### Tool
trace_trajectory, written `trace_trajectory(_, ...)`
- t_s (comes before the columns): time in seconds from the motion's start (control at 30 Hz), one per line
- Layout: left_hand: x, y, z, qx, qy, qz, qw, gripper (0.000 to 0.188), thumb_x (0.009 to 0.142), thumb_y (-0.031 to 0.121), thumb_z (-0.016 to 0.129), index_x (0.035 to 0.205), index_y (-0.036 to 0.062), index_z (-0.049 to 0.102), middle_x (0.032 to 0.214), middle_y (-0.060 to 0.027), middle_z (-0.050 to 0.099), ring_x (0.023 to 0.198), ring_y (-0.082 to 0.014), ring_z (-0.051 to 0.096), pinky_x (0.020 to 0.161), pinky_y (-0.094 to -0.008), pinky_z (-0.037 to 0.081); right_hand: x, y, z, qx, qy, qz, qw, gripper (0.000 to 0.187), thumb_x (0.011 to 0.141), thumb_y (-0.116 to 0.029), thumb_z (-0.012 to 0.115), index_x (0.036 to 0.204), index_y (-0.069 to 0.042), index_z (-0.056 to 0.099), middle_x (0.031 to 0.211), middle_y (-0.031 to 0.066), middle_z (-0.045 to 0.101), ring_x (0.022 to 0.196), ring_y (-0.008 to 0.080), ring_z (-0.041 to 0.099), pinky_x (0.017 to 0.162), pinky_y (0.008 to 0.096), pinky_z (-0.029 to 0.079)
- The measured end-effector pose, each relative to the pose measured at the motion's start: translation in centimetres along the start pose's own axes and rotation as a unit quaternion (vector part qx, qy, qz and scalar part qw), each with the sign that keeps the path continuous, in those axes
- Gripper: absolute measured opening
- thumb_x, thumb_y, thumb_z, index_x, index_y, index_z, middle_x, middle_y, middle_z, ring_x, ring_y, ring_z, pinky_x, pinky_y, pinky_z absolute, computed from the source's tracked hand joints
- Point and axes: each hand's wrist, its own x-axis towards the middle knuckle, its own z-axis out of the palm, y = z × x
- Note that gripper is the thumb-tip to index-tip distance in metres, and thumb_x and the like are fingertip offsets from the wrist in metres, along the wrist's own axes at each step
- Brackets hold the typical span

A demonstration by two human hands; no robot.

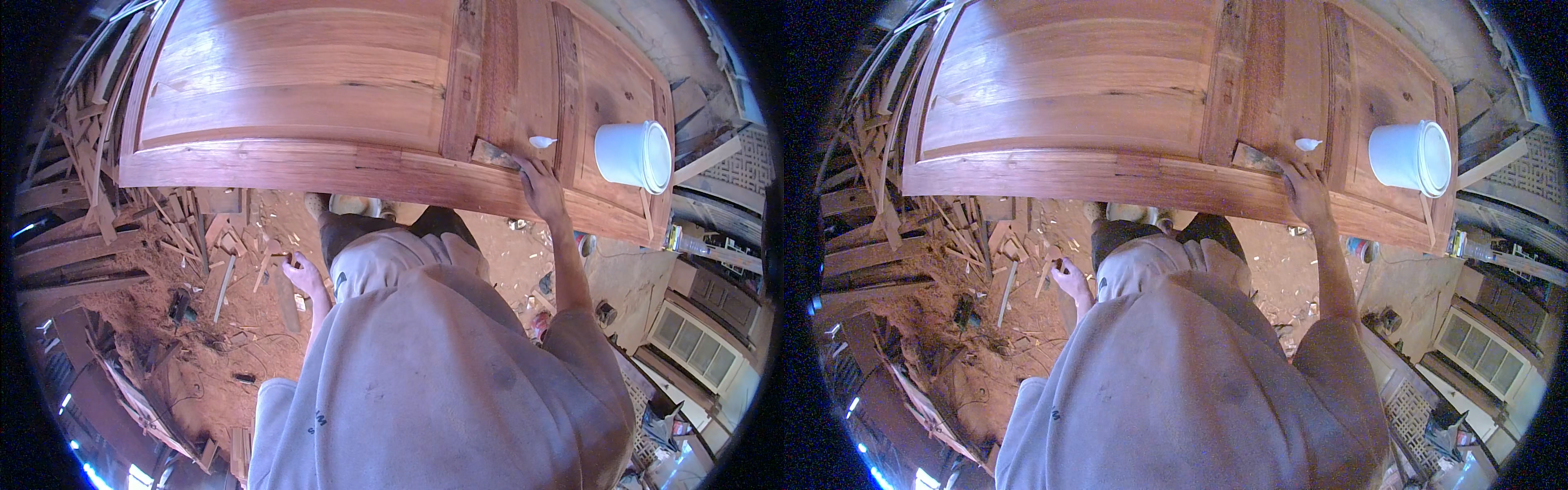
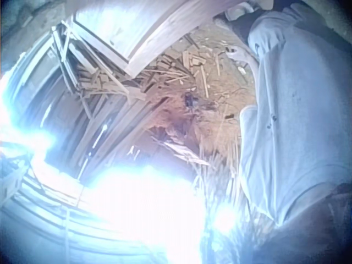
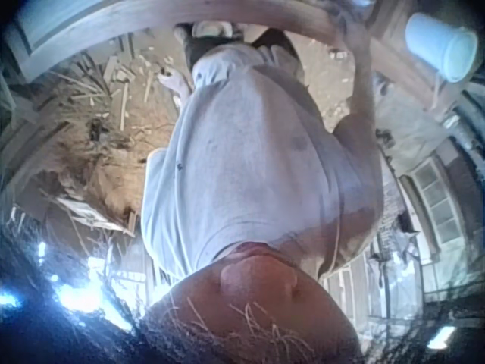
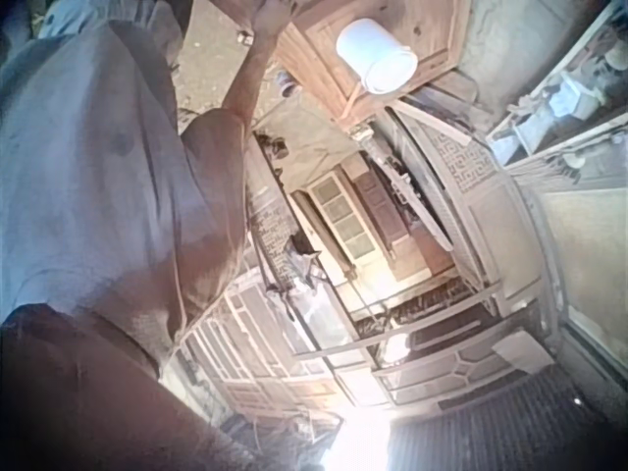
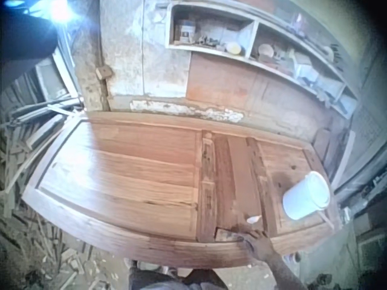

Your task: The person applies glue from a tube to cracks in a wooden door, smooths it with a scrap of wood, and then uses a brush to apply a liquid coating to the door surface.

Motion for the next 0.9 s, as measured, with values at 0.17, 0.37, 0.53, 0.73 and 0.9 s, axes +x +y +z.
trace_trajectory(0.17, -0.3, 1.3, -0.2, 0.003, -0.011, -0.019, 1.000, 0.050, 0.095, 0.035, 0.054, 0.122, -0.0073, 0.053, 0.121, -0.0253, 0.056, 0.114, -0.0373, 0.053, 0.099, -0.0424, 0.040, 0.5, -0.1, -0.1, -0.016, -0.010, -0.009, 1.000, 0.041, 0.091, -0.014, 0.054, 0.132, -0.016, 0.053, 0.126, 0.0098, 0.056, 0.117, 0.0330, 0.050, 0.096, 0.0505, 0.039)
trace_trajectory(0.37, -0.1, 1.2, -0.1, 0.003, -0.001, -0.030, 1.000, 0.047, 0.098, 0.033, 0.050, 0.121, -0.0074, 0.054, 0.119, -0.0255, 0.057, 0.113, -0.0371, 0.053, 0.098, -0.0425, 0.040, 1.0, -0.4, -0.6, -0.047, 0.011, -0.038, 0.998, 0.039, 0.091, -0.013, 0.055, 0.130, -0.015, 0.055, 0.120, 0.0086, 0.059, 0.111, 0.0311, 0.053, 0.094, 0.0484, 0.040)
trace_trajectory(0.53, 0.2, -0.1, 0.0, -0.007, -0.011, -0.024, 1.000, 0.047, 0.099, 0.033, 0.048, 0.120, -0.0080, 0.054, 0.119, -0.0266, 0.057, 0.113, -0.0377, 0.053, 0.098, -0.0428, 0.040, 1.2, -0.2, -0.8, -0.065, 0.003, -0.041, 0.997, 0.039, 0.091, -0.013, 0.055, 0.131, -0.016, 0.054, 0.117, 0.0073, 0.059, 0.110, 0.0300, 0.053, 0.092, 0.0474, 0.040)
trace_trajectory(0.73, 0.4, -0.7, -0.1, -0.027, -0.017, -0.046, 0.998, 0.047, 0.100, 0.033, 0.046, 0.120, -0.0094, 0.054, 0.118, -0.0278, 0.057, 0.111, -0.0386, 0.053, 0.098, -0.0428, 0.040, 2.0, -0.3, -1.0, -0.058, 0.011, -0.054, 0.997, 0.041, 0.090, -0.012, 0.057, 0.131, -0.017, 0.055, 0.117, 0.0071, 0.059, 0.111, 0.0292, 0.054, 0.091, 0.0488, 0.041)
trace_trajectory(0.9, 0.5, -1.1, -0.4, -0.002, -0.015, -0.038, 0.999, 0.047, 0.100, 0.033, 0.046, 0.120, -0.0094, 0.054, 0.117, -0.0279, 0.057, 0.109, -0.0386, 0.054, 0.096, -0.0430, 0.042, 2.5, -0.1, -1.3, -0.109, 0.003, -0.076, 0.991, 0.046, 0.088, -0.010, 0.059, 0.132, -0.020, 0.055, 0.118, 0.0079, 0.058, 0.113, 0.0285, 0.053, 0.089, 0.0485, 0.043)
